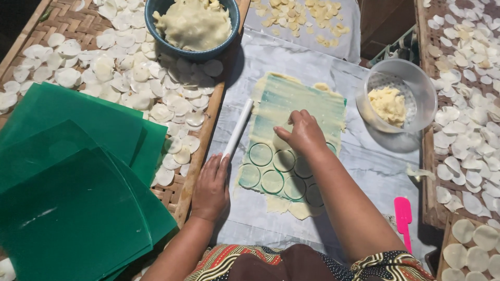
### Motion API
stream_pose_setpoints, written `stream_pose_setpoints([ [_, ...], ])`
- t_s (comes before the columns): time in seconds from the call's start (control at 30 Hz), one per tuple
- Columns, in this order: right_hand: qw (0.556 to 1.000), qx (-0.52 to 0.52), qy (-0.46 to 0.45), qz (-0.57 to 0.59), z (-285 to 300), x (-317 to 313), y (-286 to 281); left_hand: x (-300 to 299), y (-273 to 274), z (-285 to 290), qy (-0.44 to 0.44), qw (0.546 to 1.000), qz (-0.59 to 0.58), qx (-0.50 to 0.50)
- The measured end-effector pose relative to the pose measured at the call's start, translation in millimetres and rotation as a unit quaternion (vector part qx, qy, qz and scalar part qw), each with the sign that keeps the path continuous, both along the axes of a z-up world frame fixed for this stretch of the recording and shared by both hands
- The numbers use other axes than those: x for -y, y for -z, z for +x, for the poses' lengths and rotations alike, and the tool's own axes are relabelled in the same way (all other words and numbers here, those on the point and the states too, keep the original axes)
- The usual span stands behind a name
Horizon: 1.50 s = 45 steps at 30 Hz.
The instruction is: Rolling out dough, cutting it into small circles using a mold, and placing filling on each circle.
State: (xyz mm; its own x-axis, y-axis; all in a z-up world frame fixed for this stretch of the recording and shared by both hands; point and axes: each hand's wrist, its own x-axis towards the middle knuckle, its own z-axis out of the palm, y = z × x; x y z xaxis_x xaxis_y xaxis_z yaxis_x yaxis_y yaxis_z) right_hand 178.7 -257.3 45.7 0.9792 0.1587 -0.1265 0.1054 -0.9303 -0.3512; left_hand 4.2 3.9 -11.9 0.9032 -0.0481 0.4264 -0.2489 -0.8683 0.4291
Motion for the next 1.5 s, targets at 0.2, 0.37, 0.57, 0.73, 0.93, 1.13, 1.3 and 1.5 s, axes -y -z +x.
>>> stream_pose_setpoints([
  [0.2,0.994,-0.087,0.037,-0.047,-9.8,-18.6,-15.5,-0.2,-2.8,-0.2,0.001,1.0,-0.002,-0.005],
  [0.37,0.987,-0.135,0.054,-0.069,-2.3,-16.0,2.2,0.6,-4.7,-0.5,-0.003,1.0,-0.001,-0.01],
  [0.57,0.984,-0.149,0.031,-0.095,-6.0,-24.3,-21.1,0.0,-6.2,-0.9,-0.003,1.0,-0.002,-0.016],
  [0.73,0.993,-0.095,0.015,-0.076,-6.0,-32.5,-35.5,0.2,-8.4,-1.2,-0.007,1.0,-0.002,-0.012],
  [0.93,0.993,0.085,0.007,-0.08,-4.5,-36.4,20.2,0.3,-12.8,-1.2,-0.003,1.0,-0.006,-0.024],
  [1.13,0.989,0.048,-0.063,-0.126,1.2,-32.4,12.8,-0.4,-8.6,-0.2,0.001,1.0,-0.005,-0.018],
  [1.3,0.99,0.037,0.022,-0.138,-6.4,-42.3,6.9,0.8,-9.1,-2.3,-0.002,1.0,-0.009,-0.016],
  [1.5,0.996,-0.029,0.014,-0.082,4.1,-34.2,7.1,-0.4,-7.5,-0.2,-0.001,1.0,-0.009,-0.018],
])
